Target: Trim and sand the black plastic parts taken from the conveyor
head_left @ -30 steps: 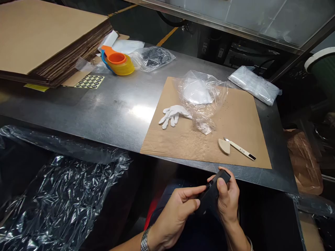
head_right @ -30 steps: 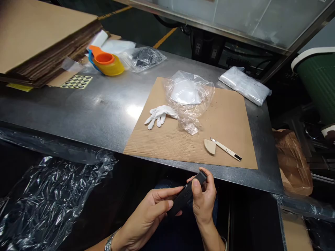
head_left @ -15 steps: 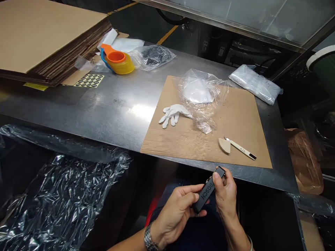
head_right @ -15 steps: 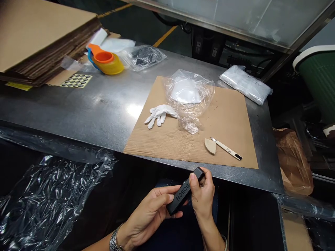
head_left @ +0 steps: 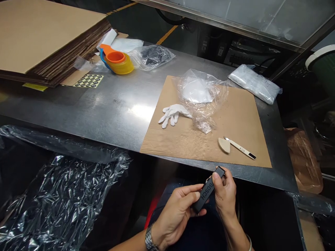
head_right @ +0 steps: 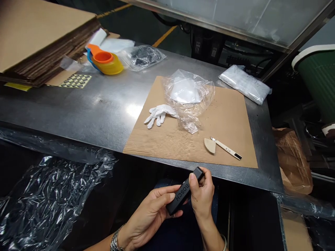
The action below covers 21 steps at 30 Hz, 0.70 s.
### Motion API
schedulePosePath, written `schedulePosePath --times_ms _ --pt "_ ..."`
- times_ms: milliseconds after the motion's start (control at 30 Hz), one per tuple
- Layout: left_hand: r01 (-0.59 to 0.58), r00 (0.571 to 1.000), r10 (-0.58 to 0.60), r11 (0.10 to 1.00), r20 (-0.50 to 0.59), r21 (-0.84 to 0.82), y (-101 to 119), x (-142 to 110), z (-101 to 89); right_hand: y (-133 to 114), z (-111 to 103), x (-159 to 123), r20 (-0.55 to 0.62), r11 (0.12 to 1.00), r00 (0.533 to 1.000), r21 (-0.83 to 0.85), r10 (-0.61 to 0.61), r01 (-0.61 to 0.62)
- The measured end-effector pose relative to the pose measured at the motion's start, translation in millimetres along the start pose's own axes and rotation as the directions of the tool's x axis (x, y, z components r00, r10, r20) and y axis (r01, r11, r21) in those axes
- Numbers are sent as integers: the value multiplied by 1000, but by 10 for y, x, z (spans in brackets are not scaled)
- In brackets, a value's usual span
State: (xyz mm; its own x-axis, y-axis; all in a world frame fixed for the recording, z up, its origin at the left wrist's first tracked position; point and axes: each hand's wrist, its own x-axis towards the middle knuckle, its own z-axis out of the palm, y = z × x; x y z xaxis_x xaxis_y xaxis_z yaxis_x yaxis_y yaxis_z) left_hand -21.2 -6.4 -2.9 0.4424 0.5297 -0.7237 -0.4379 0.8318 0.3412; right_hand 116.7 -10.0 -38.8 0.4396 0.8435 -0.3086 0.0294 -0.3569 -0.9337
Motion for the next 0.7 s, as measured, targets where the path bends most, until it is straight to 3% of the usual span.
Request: schedulePosePath --times_ms 233,700 --pt "-5 998 6 1000 62 -8 21 -25 12 71 -10 42 29 996 1000 88 11 -14" --pt "-28 999 26 998 23 58 15 -8 28 26 -14 5 15 1000 1000 -16 -17 17"
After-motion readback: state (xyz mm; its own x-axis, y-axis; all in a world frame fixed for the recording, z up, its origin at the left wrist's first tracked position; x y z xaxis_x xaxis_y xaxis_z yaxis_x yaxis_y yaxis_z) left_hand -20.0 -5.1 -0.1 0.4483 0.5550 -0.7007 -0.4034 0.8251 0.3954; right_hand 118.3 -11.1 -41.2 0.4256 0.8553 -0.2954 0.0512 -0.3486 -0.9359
